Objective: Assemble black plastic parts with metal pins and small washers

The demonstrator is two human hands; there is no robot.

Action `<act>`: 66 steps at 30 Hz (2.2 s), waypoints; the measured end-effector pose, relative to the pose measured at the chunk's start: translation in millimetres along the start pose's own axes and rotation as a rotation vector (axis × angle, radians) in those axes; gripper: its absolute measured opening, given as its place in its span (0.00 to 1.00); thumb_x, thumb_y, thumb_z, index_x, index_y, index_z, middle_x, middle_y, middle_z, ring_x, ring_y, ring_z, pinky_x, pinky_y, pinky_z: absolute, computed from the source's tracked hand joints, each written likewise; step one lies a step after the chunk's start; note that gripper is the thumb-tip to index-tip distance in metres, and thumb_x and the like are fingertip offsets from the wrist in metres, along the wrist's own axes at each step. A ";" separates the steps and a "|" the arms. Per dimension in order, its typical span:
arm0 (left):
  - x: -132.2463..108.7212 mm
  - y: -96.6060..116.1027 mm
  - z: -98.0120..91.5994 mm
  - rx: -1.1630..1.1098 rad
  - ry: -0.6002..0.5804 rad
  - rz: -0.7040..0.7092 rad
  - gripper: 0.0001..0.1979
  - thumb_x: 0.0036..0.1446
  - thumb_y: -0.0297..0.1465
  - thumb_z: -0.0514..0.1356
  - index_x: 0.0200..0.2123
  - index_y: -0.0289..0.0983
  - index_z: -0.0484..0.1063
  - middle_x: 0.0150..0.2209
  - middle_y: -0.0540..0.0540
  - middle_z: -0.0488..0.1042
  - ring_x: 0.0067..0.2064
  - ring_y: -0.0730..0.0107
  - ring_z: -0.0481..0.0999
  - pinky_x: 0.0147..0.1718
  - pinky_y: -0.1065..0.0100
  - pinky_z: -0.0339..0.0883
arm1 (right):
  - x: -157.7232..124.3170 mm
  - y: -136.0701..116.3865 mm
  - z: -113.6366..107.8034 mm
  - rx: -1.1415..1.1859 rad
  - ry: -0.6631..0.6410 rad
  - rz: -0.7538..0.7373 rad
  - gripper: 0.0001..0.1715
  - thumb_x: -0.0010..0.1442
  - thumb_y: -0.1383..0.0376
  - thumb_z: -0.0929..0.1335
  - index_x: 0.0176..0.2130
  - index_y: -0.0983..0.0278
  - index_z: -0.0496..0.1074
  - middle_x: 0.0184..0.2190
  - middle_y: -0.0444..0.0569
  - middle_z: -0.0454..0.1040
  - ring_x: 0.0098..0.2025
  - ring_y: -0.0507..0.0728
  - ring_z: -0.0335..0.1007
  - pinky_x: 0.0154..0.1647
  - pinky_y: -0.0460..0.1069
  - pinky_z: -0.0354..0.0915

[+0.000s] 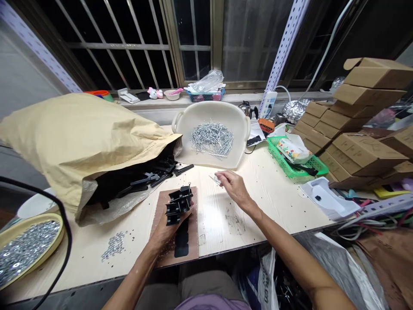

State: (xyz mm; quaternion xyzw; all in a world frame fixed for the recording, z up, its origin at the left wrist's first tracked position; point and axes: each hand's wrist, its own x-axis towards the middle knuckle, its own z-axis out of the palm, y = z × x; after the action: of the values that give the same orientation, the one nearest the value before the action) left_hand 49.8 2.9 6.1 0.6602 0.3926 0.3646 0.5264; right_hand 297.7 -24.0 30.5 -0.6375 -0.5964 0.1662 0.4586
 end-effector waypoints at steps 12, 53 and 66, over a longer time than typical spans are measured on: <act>9.4 9.7 -10.7 0.057 0.146 0.204 0.09 0.49 0.22 0.57 0.36 0.36 0.71 0.34 0.48 0.73 0.34 0.69 0.71 0.34 0.69 0.66 | 13.4 42.8 1.5 -0.672 -0.041 0.302 0.13 0.61 0.68 0.61 0.41 0.69 0.72 0.35 0.54 0.74 0.36 0.57 0.72 0.36 0.50 0.64; 38.5 59.8 -64.6 0.090 0.085 0.130 0.11 0.47 0.33 0.64 0.34 0.35 0.71 0.32 0.48 0.73 0.36 0.66 0.71 0.39 0.65 0.66 | 52.5 59.2 17.6 -0.957 -0.240 0.157 0.18 0.62 0.75 0.56 0.41 0.69 0.71 0.43 0.60 0.71 0.49 0.61 0.62 0.49 0.54 0.52; 27.6 53.1 -68.3 -0.087 0.092 -0.013 0.12 0.44 0.34 0.67 0.33 0.36 0.73 0.33 0.47 0.75 0.37 0.65 0.74 0.40 0.63 0.68 | 40.8 108.2 -12.7 -0.805 -0.059 0.453 0.22 0.58 0.47 0.61 0.41 0.56 0.73 0.45 0.49 0.65 0.48 0.61 0.57 0.44 0.53 0.53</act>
State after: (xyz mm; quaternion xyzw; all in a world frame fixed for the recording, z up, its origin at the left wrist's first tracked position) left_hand 7.6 48.5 72.4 0.6169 0.4043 0.4077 0.5383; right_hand 382.7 22.6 -33.9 -0.8740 -0.4721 0.0353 0.1094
